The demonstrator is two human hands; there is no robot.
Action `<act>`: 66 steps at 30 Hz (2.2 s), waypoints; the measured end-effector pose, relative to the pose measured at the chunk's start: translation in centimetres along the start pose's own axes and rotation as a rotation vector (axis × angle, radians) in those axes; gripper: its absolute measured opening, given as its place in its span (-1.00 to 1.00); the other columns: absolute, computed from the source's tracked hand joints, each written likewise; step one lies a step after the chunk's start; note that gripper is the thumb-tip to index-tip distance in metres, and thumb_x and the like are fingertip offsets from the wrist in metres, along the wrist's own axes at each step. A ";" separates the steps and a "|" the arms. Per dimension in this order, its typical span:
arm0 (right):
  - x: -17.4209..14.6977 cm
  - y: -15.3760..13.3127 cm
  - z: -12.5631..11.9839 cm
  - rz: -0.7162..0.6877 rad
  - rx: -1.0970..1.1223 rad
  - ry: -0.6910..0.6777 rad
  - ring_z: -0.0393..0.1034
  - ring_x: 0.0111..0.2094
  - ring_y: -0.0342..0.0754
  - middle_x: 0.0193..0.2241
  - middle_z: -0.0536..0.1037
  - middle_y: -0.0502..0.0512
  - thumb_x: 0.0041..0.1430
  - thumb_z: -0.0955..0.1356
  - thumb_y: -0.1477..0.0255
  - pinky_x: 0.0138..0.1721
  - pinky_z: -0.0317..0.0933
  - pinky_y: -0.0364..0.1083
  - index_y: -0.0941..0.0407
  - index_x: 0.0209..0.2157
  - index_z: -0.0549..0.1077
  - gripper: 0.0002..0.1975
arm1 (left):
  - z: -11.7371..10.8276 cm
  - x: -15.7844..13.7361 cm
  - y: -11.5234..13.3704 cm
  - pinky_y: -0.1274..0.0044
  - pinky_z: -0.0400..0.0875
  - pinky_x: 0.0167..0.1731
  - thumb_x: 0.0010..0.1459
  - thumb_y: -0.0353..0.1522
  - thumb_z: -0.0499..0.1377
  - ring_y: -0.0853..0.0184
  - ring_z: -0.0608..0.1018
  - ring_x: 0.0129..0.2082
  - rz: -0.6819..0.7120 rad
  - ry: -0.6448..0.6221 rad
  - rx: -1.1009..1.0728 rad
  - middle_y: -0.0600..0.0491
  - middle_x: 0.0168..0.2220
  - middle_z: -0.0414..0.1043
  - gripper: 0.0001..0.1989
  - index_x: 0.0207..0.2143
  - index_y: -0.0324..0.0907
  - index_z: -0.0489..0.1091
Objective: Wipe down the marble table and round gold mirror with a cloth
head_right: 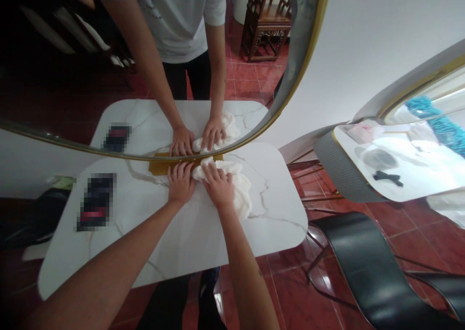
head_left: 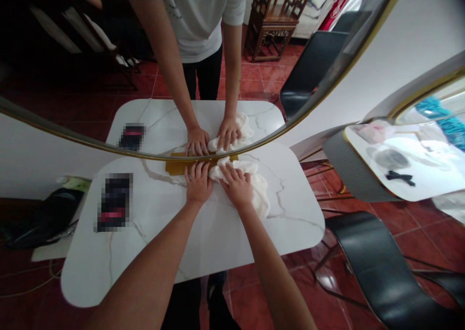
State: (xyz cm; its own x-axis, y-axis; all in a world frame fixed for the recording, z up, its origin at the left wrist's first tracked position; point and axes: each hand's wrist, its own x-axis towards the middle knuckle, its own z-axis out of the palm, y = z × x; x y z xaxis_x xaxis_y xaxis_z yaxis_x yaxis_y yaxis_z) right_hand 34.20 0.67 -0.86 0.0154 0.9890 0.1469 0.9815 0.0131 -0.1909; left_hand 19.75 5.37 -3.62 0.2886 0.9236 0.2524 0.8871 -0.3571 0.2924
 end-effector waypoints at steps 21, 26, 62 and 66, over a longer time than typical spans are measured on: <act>1.4 1.3 -0.8 0.041 -0.079 -0.074 0.17 0.03 0.11 0.14 0.33 0.08 0.29 0.20 0.30 0.04 -0.03 0.20 -0.09 0.11 0.27 -0.64 | 0.2 0.0 -0.1 0.10 -0.26 0.27 0.10 -0.43 0.02 0.08 0.14 0.23 -0.005 0.018 0.002 -0.08 0.17 0.21 -0.46 0.17 -0.20 0.19; 2.2 -1.2 -0.4 -0.056 -0.051 -0.097 0.17 0.02 0.09 0.15 0.31 0.07 0.29 0.21 0.30 0.03 -0.01 0.18 -0.09 0.10 0.26 -0.65 | 0.3 0.0 -0.1 0.09 -0.25 0.26 0.10 -0.41 0.02 0.06 0.15 0.23 -0.004 0.006 0.002 -0.08 0.17 0.22 -0.46 0.18 -0.19 0.19; 1.4 3.7 -1.5 0.059 -0.040 -0.093 0.17 0.04 0.09 0.13 0.35 0.06 0.28 0.21 0.32 0.04 -0.04 0.18 -0.08 0.08 0.29 -0.66 | -0.2 0.1 0.2 0.08 -0.26 0.26 0.11 -0.42 0.01 0.08 0.13 0.24 -0.014 -0.012 0.016 -0.07 0.19 0.19 -0.47 0.17 -0.18 0.19; 1.7 1.6 -1.2 0.000 -0.023 -0.101 0.17 0.04 0.07 0.14 0.33 0.04 0.28 0.22 0.33 0.04 -0.04 0.18 -0.08 0.09 0.28 -0.65 | -0.1 0.1 0.1 0.09 -0.25 0.26 0.10 -0.42 0.01 0.08 0.13 0.24 -0.013 -0.008 0.009 -0.08 0.19 0.20 -0.46 0.18 -0.19 0.18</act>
State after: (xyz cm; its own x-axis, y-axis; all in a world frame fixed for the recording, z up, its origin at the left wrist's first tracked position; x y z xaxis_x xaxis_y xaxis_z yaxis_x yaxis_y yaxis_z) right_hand 36.06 2.25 0.20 -0.0026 0.9988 0.0480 0.9857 0.0107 -0.1684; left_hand 19.88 5.40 -3.51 0.2796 0.9294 0.2407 0.8943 -0.3434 0.2870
